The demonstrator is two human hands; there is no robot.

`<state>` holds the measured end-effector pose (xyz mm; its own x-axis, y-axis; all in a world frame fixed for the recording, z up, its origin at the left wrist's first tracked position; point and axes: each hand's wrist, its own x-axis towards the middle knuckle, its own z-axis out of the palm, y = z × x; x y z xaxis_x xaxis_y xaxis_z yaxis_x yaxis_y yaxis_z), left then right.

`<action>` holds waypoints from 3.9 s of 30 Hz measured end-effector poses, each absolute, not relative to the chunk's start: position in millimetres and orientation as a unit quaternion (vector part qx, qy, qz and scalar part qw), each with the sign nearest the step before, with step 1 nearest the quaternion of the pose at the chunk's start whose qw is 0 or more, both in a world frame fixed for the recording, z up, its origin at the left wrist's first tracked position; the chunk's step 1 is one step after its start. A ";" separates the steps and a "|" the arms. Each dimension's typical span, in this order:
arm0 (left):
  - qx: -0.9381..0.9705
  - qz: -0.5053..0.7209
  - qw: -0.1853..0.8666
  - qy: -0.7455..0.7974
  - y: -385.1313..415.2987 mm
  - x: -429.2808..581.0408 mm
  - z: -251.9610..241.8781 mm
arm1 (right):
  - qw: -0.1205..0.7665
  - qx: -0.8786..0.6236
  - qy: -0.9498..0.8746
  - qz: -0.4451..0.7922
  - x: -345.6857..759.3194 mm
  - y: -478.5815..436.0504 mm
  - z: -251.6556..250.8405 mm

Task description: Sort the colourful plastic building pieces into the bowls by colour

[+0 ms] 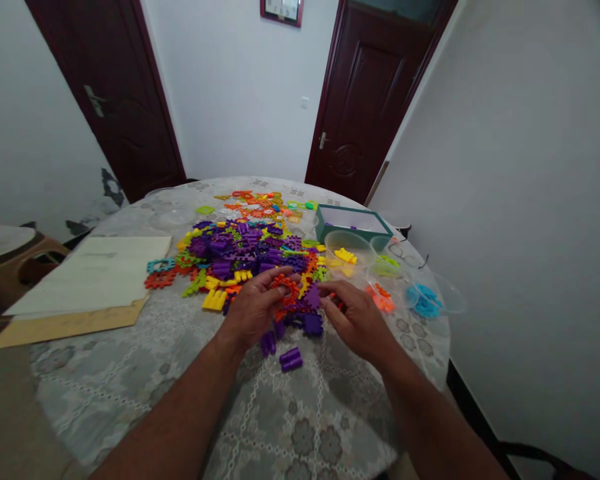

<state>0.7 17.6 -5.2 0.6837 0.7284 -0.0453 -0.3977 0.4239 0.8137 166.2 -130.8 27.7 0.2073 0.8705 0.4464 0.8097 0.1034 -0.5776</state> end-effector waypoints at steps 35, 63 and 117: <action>0.562 0.396 0.675 0.268 21.8 -0.5 -9.8 | 0.404 -0.790 -0.380 -0.260 280.8 -157.7 5.0; 0.934 0.123 0.098 0.320 -51.3 -39.8 -51.7 | 0.572 -0.577 -0.486 -0.322 241.2 -152.3 -0.5; 0.892 0.186 0.024 0.411 -2.1 37.0 -38.2 | 0.519 -0.593 -0.565 -0.245 223.1 -142.6 -11.5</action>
<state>37.0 -2.1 -38.2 0.5927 0.7425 0.3123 0.7243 -0.6608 0.1966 223.1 -142.6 -11.5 0.2416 0.4149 0.8772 0.9241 0.1774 -0.3385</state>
